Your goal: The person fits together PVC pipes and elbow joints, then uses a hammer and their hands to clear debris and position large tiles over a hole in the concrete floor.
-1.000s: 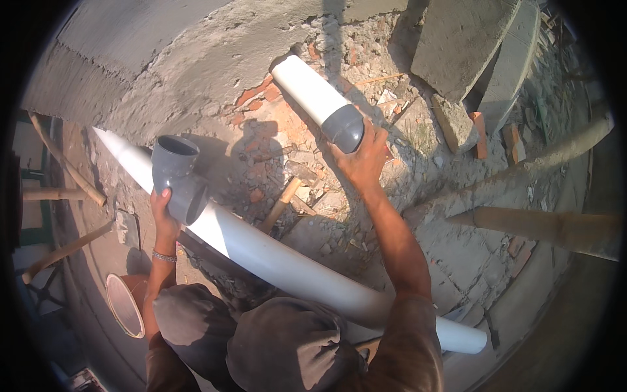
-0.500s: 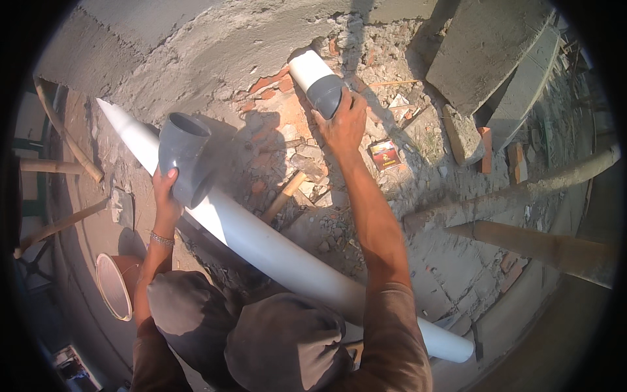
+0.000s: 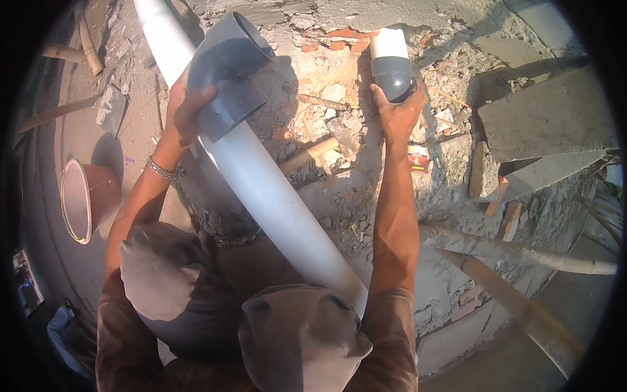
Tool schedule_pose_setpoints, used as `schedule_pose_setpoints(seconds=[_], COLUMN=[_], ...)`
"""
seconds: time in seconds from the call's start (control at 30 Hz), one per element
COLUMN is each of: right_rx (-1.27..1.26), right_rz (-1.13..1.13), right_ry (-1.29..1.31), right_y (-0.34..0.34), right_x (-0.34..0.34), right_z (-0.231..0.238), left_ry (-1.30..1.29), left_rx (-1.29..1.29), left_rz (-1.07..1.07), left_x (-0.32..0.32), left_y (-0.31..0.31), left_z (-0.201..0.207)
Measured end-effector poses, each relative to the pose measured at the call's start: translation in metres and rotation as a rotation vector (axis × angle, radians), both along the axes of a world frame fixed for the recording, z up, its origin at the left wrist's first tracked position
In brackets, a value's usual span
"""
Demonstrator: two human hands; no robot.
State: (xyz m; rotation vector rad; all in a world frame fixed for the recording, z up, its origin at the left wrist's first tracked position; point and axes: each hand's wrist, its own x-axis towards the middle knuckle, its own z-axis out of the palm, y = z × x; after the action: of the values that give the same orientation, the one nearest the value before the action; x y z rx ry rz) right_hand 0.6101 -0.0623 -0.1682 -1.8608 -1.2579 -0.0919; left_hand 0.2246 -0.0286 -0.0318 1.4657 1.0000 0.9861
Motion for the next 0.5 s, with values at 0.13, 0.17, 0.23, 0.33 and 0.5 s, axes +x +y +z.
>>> schedule_pose_setpoints(seconds=[0.13, 0.17, 0.23, 0.33, 0.5], right_rx=[-0.107, -0.112, -0.096, -0.042, -0.09], right_rz=[0.154, 0.161, 0.168, 0.165, 0.17], right_ry=[0.164, 0.174, 0.186, 0.196, 0.284], right_y=[-0.006, -0.005, -0.001, 0.003, -0.002], right_x=[0.004, 0.005, 0.009, 0.018, 0.019], right_z=[0.003, 0.0, -0.001, 0.0, 0.01], left_ry=[0.012, -0.008, -0.034, -0.066, -0.105], left_rx=[0.055, 0.042, 0.046, 0.08, 0.113], left_rz=[-0.025, -0.026, -0.029, -0.023, 0.004], left_x=[-0.002, -0.001, 0.0, 0.004, 0.003], left_y=[-0.001, -0.003, -0.004, -0.001, -0.006], left_z=[-0.003, -0.001, -0.002, -0.008, -0.015])
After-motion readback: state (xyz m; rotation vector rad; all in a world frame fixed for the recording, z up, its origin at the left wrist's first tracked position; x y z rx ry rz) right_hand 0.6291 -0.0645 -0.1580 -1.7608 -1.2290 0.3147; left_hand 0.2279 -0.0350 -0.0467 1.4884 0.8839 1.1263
